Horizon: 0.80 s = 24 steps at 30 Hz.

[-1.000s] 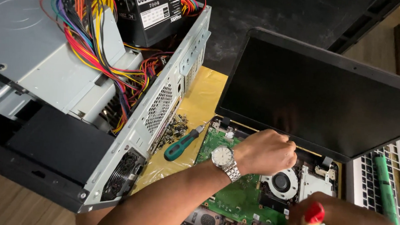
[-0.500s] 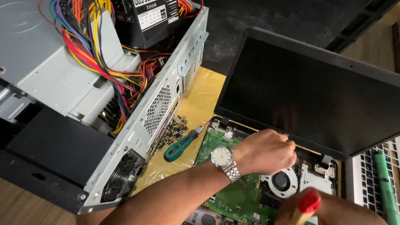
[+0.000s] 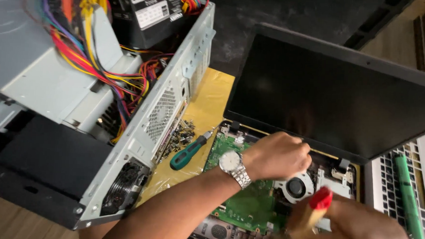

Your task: Cleaning the internal components of a laptop with a brush and removing the battery.

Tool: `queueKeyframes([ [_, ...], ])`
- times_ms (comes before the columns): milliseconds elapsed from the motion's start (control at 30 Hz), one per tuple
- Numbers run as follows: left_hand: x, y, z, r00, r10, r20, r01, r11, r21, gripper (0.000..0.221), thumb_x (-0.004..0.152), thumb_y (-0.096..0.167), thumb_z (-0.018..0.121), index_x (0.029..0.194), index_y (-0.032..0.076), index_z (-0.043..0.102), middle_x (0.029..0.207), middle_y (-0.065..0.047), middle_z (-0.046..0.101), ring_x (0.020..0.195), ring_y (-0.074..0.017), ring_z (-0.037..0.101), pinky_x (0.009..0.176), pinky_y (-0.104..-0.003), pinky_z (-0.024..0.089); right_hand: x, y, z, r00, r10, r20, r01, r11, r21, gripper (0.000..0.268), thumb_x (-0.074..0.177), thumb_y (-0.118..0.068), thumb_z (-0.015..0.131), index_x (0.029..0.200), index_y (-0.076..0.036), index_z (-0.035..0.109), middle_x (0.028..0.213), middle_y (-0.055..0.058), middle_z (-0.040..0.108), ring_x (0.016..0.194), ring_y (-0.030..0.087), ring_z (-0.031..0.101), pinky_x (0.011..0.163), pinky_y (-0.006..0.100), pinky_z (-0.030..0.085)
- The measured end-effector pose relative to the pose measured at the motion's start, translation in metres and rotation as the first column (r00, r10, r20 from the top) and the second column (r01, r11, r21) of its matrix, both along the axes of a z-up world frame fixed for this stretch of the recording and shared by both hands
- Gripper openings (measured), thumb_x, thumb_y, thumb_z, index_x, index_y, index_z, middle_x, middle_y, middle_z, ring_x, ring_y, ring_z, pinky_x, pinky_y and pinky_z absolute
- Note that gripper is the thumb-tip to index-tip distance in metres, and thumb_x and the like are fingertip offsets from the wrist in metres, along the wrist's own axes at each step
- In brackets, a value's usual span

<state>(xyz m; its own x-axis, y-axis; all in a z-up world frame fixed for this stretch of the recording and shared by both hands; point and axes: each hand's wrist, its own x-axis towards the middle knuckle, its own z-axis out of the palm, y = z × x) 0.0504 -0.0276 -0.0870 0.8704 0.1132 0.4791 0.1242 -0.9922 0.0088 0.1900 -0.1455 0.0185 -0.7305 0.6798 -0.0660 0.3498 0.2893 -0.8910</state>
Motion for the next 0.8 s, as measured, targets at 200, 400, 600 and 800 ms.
queueKeyframes([
  [200,0.0,0.004,0.009,0.999,-0.011,-0.035,0.007,0.995,-0.103,0.024,0.092,0.027,0.071,0.074,0.013,0.065,0.075,-0.005,0.063,0.07,-0.0279,0.067,0.051,-0.045,0.053,0.021,0.004,-0.018,0.964,-0.017,0.267,0.014,1.0,0.014,0.017,0.083,-0.021,0.081,0.099,-0.02,0.076,0.102,-0.001,0.084,0.091,0.014,0.083,0.078,0.026,0.071],
  [400,-0.006,0.008,0.017,0.999,-0.038,0.027,0.042,0.988,-0.146,0.03,0.086,-0.02,0.065,0.072,0.004,0.055,0.059,-0.005,0.05,0.051,-0.0175,0.052,0.041,-0.031,0.045,0.03,0.012,0.0,0.973,-0.05,0.225,0.043,0.998,0.039,0.006,0.087,-0.019,0.074,0.09,-0.017,0.079,0.096,0.0,0.086,0.084,0.012,0.086,0.071,0.019,0.075],
  [600,-0.006,0.009,0.028,0.998,-0.05,0.039,0.059,0.959,-0.277,0.015,0.083,-0.008,0.069,0.095,0.001,0.071,0.08,-0.009,0.072,0.064,-0.0208,0.069,0.055,-0.031,0.058,0.037,0.02,-0.002,0.939,-0.335,0.073,0.265,0.845,0.465,0.018,0.078,-0.01,0.078,0.096,-0.014,0.074,0.096,0.001,0.08,0.085,0.015,0.078,0.074,0.027,0.066],
  [800,-0.01,0.003,0.047,0.937,-0.135,0.323,0.257,0.893,-0.371,0.026,0.107,0.015,0.047,0.119,-0.006,0.059,0.089,-0.019,0.071,0.075,-0.0359,0.068,0.067,-0.046,0.057,0.044,0.02,0.0,0.947,-0.314,0.072,0.252,0.861,0.441,0.01,0.081,-0.009,0.076,0.09,-0.014,0.075,0.088,0.001,0.082,0.075,0.012,0.081,0.065,0.024,0.068],
])
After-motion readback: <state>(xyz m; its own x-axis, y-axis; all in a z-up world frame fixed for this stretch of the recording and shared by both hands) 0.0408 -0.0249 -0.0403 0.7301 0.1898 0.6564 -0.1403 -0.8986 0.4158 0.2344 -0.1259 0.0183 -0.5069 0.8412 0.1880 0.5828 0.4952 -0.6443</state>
